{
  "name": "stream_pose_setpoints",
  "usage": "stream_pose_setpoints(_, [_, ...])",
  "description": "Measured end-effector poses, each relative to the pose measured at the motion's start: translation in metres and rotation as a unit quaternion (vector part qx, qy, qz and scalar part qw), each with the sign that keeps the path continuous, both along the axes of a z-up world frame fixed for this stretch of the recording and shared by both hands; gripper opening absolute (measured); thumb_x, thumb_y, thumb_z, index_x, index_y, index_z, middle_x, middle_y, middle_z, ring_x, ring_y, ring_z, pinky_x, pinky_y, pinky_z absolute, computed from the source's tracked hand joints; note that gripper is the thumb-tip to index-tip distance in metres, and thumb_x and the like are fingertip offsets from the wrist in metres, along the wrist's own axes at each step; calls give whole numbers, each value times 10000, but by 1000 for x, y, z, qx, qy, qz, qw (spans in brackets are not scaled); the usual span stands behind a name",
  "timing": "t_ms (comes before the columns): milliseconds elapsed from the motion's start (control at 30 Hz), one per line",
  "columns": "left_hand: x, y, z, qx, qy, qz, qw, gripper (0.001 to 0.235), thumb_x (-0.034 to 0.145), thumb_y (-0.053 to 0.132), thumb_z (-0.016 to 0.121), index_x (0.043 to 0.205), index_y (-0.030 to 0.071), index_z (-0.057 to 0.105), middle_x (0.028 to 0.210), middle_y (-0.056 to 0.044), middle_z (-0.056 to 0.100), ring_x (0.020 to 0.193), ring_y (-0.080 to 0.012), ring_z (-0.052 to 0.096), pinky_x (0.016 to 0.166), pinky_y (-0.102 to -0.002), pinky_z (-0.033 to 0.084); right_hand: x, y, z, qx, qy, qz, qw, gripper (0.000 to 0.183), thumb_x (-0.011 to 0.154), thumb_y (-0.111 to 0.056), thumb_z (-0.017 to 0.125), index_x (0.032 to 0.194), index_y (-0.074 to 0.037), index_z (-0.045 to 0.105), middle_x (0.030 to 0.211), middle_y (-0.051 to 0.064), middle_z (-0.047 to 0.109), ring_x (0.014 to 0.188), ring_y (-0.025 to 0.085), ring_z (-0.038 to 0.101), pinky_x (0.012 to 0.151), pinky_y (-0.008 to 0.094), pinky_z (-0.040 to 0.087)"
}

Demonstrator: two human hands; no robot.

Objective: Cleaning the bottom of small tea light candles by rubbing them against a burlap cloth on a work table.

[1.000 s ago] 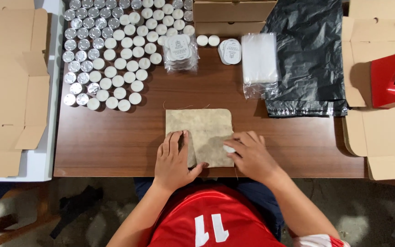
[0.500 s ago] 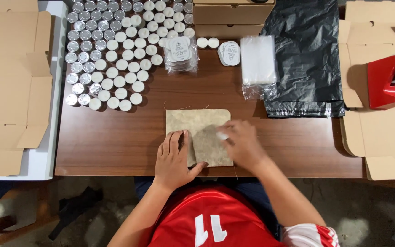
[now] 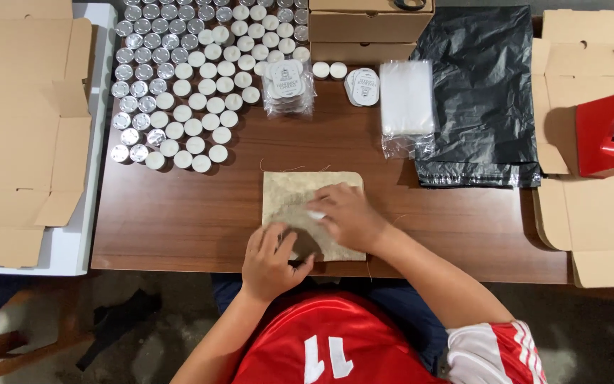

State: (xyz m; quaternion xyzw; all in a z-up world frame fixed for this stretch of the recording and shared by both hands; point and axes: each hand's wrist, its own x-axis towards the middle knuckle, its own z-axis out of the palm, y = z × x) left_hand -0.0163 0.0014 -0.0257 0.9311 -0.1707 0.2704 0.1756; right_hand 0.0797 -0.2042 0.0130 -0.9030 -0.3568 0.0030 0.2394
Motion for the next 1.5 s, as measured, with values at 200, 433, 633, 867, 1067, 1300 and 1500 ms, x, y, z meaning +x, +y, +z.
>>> stream_pose_setpoints(200, [2, 2, 9, -20, -67, -11, 997, 191, 795, 350, 733, 864, 173, 749, 854, 8, 598, 831, -190, 647, 820, -328, 568, 50, -6, -3, -112, 23, -3, 993, 317, 968, -425, 621, 1248, -293, 689, 1263, 32, 626, 1208, 302, 560, 932, 503, 426])
stream_pose_setpoints(433, [1, 4, 2, -7, -73, 2, 997, 179, 767, 375, 735, 820, 205, 726, 816, 29, 590, 777, -167, 653, 816, -305, 567, 29, 39, -7, -36, 6, 85, 996, 337, 909, -392, 672, 1205, -234, 701, 1248, 64, 642, 1136, 352, 582, 898, 539, 466])
stream_pose_setpoints(633, [0, 2, 18, -12, -78, -4, 997, 145, 770, 318, 722, 830, 187, 743, 807, 2, 609, 777, -182, 665, 832, -290, 567, 70, 33, -26, -73, 12, -7, 997, 344, 957, -406, 632, 1272, -275, 672, 1257, 6, 598, 1192, 278, 515, 922, 484, 396])
stream_pose_setpoints(867, [1, 4, 15, 13, -66, 20, 998, 156, 754, 363, 726, 800, 214, 713, 792, 23, 588, 761, -172, 658, 753, -282, 572, 44, 69, -13, -48, -21, 141, 989, 285, 895, -356, 692, 1171, -284, 684, 1214, 28, 638, 1130, 323, 562, 899, 551, 469])
stream_pose_setpoints(1067, [1, 4, 19, -9, -75, 4, 997, 160, 770, 348, 732, 824, 197, 737, 799, 15, 603, 786, -170, 666, 769, -255, 572, 67, 69, -28, -75, -3, 21, 997, 334, 970, -452, 599, 1250, -284, 667, 1259, 2, 580, 1175, 289, 504, 902, 493, 412])
stream_pose_setpoints(1300, [1, 4, 22, -15, -73, 4, 997, 133, 763, 332, 741, 813, 209, 726, 798, 23, 598, 777, -162, 661, 759, -244, 573, 63, 72, -29, -103, -52, 58, 992, 352, 945, -455, 616, 1260, -304, 658, 1270, 17, 597, 1163, 330, 525, 899, 549, 423])
stream_pose_setpoints(1500, [2, 4, 20, -26, -71, -1, 997, 132, 761, 307, 754, 827, 194, 731, 789, 11, 596, 786, -175, 662, 828, -277, 573, 44, 39, -13, -43, 32, 5, 999, 343, 951, -379, 637, 1246, -209, 679, 1273, 50, 579, 1217, 307, 494, 909, 506, 413])
